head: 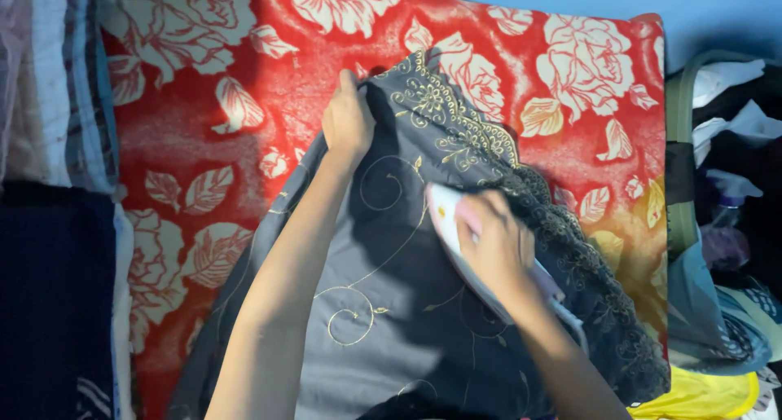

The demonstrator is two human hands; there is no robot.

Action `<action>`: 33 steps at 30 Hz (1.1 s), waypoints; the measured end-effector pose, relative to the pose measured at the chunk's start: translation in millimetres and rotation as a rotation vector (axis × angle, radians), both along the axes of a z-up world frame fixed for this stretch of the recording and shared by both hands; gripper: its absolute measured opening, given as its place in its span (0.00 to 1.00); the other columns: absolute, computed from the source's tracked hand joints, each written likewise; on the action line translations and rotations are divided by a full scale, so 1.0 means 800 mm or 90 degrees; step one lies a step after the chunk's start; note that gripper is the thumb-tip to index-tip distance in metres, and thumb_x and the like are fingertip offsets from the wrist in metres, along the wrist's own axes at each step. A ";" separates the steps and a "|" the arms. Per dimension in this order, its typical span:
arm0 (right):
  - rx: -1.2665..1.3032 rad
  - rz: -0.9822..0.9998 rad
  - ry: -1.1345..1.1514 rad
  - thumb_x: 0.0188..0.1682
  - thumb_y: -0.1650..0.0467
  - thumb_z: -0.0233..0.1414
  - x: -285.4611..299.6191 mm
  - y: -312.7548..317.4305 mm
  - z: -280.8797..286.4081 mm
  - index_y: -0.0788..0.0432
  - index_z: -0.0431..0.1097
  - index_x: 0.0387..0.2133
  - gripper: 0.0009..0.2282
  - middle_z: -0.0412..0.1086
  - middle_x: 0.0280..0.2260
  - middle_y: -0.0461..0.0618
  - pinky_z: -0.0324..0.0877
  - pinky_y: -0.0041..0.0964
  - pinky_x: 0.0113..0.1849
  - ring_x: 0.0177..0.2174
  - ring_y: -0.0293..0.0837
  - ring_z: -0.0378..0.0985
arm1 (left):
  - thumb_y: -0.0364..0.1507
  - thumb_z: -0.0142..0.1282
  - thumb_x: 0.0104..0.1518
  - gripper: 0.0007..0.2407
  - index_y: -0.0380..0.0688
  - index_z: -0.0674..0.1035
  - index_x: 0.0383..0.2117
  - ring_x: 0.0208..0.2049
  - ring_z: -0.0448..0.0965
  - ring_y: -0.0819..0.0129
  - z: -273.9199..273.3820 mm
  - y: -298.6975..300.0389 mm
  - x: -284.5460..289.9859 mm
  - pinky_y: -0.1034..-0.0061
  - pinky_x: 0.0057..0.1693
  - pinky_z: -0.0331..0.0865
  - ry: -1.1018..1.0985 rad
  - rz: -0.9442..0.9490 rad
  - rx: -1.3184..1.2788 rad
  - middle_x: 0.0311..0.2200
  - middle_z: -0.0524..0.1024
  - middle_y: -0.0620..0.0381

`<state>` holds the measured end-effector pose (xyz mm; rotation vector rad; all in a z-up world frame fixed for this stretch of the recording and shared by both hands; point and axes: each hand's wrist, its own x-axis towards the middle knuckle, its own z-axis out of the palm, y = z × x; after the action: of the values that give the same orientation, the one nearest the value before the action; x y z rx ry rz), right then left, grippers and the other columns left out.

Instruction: The person irons a dark gray fabric with gold embroidery on a red floral patterned surface. They use a spray bottle to moisten the fabric and a pink iron to smooth it out, repeatedly adjusting the fabric's position and flipping it over to iron different sections.

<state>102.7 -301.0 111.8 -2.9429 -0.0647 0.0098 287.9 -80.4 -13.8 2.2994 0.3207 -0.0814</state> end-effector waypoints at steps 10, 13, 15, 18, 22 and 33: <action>-0.114 -0.019 -0.014 0.48 0.56 0.54 0.051 0.019 -0.036 0.40 0.76 0.37 0.10 0.73 0.44 0.39 0.77 0.58 0.36 0.29 0.61 0.82 | 0.24 0.48 0.69 0.22 0.38 0.54 0.65 0.53 0.75 0.31 0.006 0.005 -0.060 0.45 0.53 0.78 -0.270 -0.061 -0.088 0.71 0.45 0.37; -0.078 0.057 0.017 0.46 0.58 0.55 0.043 0.034 -0.016 0.43 0.77 0.38 0.11 0.74 0.44 0.39 0.76 0.59 0.36 0.31 0.64 0.82 | 0.20 0.49 0.65 0.29 0.33 0.48 0.70 0.56 0.70 0.25 0.056 0.001 -0.123 0.41 0.51 0.75 -0.239 -0.087 -0.086 0.72 0.36 0.31; -0.057 0.095 0.022 0.43 0.57 0.57 0.029 0.039 -0.014 0.38 0.77 0.36 0.10 0.74 0.42 0.35 0.77 0.53 0.35 0.32 0.58 0.83 | 0.19 0.52 0.60 0.31 0.31 0.50 0.69 0.61 0.66 0.29 0.059 0.002 -0.174 0.44 0.60 0.66 -0.212 -0.095 -0.045 0.71 0.41 0.28; -0.079 0.087 0.013 0.44 0.56 0.56 0.048 0.039 -0.022 0.37 0.75 0.35 0.08 0.73 0.42 0.35 0.77 0.52 0.33 0.31 0.56 0.83 | 0.23 0.55 0.57 0.32 0.29 0.54 0.68 0.67 0.58 0.37 0.057 0.004 -0.240 0.48 0.69 0.54 -0.151 -0.092 0.036 0.69 0.47 0.27; -0.063 0.114 0.023 0.46 0.59 0.56 0.060 0.078 -0.022 0.41 0.75 0.36 0.07 0.72 0.43 0.37 0.78 0.54 0.35 0.32 0.60 0.83 | 0.36 0.55 0.60 0.32 0.32 0.57 0.68 0.70 0.54 0.39 0.044 0.032 -0.290 0.44 0.68 0.48 -0.115 -0.051 0.179 0.69 0.51 0.30; -0.074 0.202 -0.037 0.44 0.59 0.57 0.113 0.103 -0.041 0.45 0.75 0.33 0.08 0.72 0.40 0.41 0.77 0.54 0.31 0.30 0.59 0.82 | 0.53 0.38 0.62 0.37 0.38 0.52 0.71 0.73 0.39 0.41 0.035 0.047 -0.297 0.38 0.69 0.41 0.013 -0.035 0.262 0.73 0.43 0.38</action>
<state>193.0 -218.5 79.0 -3.0134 -0.5550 -0.0267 50.0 -42.5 14.5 2.7173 0.3065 -0.0723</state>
